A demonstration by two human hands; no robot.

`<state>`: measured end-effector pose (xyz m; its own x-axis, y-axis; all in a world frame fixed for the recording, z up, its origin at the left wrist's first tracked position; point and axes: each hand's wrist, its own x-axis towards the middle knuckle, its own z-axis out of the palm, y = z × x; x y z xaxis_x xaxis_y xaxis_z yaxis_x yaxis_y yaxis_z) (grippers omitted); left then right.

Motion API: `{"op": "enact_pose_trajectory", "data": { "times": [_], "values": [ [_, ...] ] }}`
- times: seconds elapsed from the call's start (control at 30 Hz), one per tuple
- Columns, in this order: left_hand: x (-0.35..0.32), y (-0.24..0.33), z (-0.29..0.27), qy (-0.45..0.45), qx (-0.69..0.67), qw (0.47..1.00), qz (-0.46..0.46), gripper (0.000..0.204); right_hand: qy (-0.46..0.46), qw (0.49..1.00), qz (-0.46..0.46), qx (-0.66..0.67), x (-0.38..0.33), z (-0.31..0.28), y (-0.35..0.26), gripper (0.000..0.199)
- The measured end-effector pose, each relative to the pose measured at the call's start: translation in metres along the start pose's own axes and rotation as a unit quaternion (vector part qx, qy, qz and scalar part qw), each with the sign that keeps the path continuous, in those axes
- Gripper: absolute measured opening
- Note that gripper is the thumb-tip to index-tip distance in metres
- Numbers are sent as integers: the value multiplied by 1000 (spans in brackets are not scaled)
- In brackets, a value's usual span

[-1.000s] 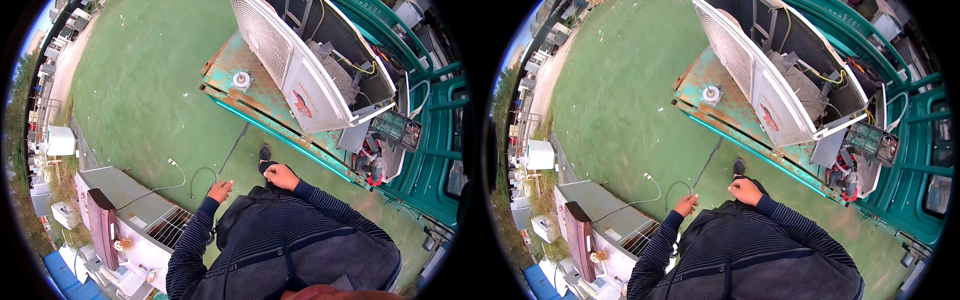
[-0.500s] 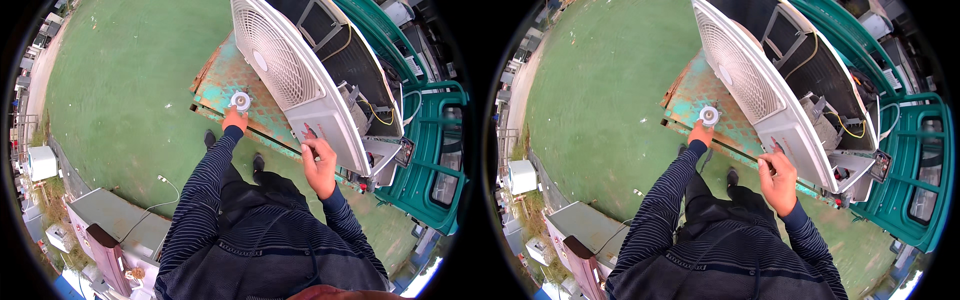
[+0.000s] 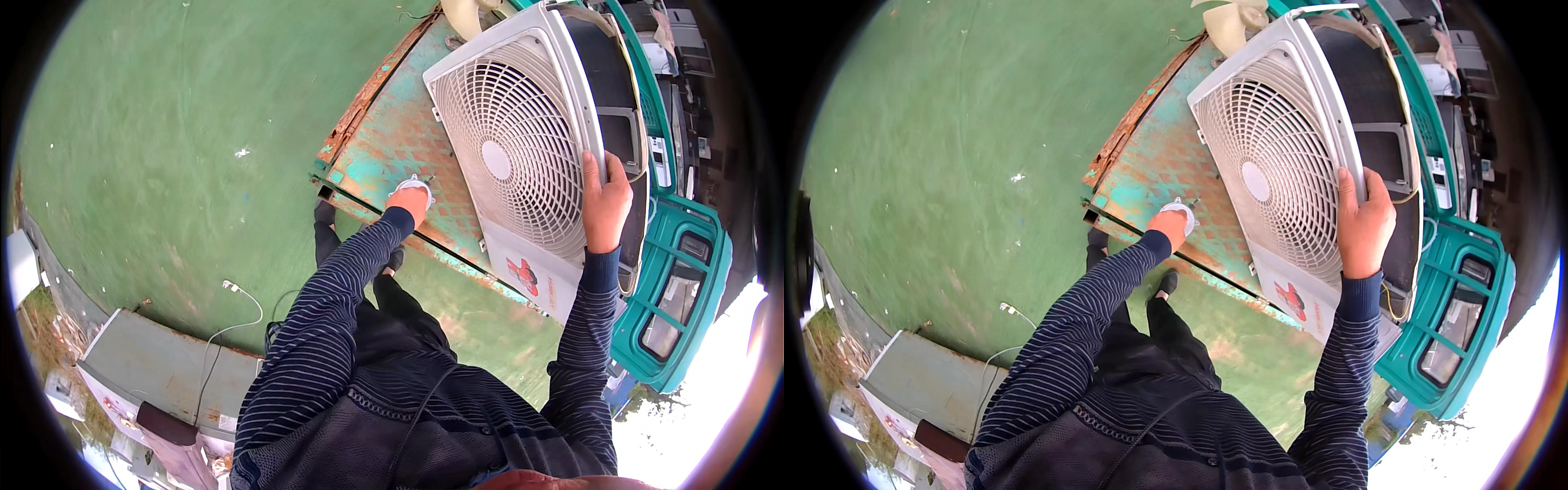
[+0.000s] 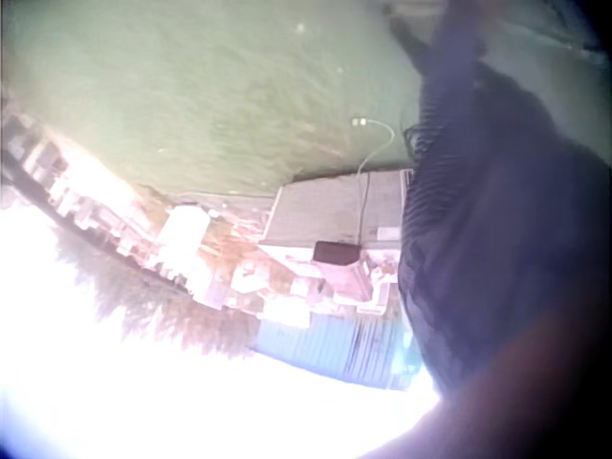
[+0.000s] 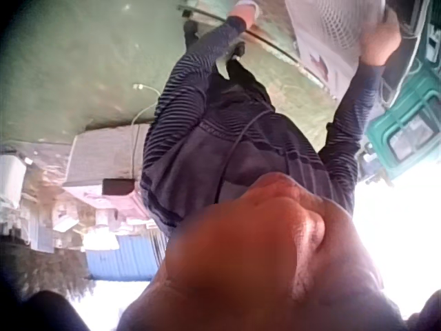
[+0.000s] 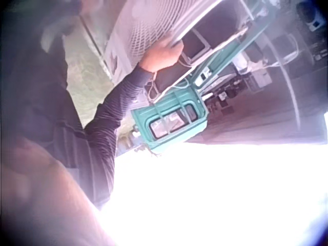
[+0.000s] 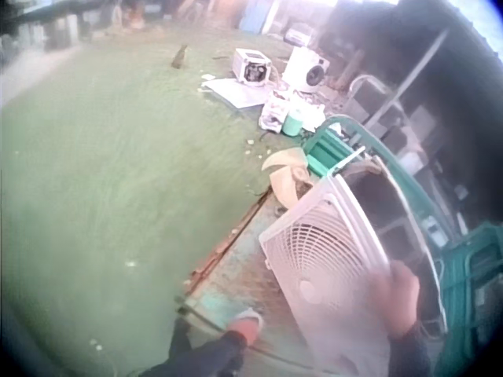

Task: The person uses a cordless drill to remove screws and detach the front panel of a white air conditioner unit placed on a green utility vehicle. The person then removes the fan grille and places it aside.

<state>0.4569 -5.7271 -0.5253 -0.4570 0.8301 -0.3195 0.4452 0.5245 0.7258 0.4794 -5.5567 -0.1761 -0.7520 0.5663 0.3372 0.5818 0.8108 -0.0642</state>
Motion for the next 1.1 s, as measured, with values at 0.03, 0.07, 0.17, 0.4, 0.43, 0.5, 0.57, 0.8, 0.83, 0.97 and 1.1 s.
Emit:
{"op": "enact_pose_trajectory", "data": {
  "times": [0.03,0.07,0.17,0.4,0.43,0.5,0.57,0.8,0.83,0.97,1.1],
  "values": [
    [3,-12,-6,-6,-1,1000,7,19,-27,998,48,-6,3,8,2,35],
    [3,-19,-11,-16,-5,1000,13,20,-16,999,40,11,1,11,-4,35],
    [10,-42,-40,-18,24,999,15,17,4,998,35,44,-18,12,-19,39],
    [17,-85,-50,69,-21,997,40,21,-31,999,-31,21,-31,3,-42,39],
    [15,-89,-51,78,-34,996,39,21,-31,999,-38,22,-27,5,-42,38],
    [6,-88,-76,20,-69,997,-32,29,-14,999,-21,23,-23,6,-34,37],
    [9,-91,-90,-33,-60,993,-92,41,-29,999,9,22,-8,5,-23,36],
    [22,-41,-178,227,-502,834,-26,56,-87,991,-41,95,-45,-1,-60,27],
    [17,-14,-224,249,-515,819,-32,56,-98,990,-33,98,-50,3,-62,24],
    [36,60,-331,294,-470,821,140,83,-81,989,19,121,-67,1,-67,21],
    [54,111,-357,198,-430,852,224,75,-73,979,73,178,-97,-17,-57,35]
  ]
}}
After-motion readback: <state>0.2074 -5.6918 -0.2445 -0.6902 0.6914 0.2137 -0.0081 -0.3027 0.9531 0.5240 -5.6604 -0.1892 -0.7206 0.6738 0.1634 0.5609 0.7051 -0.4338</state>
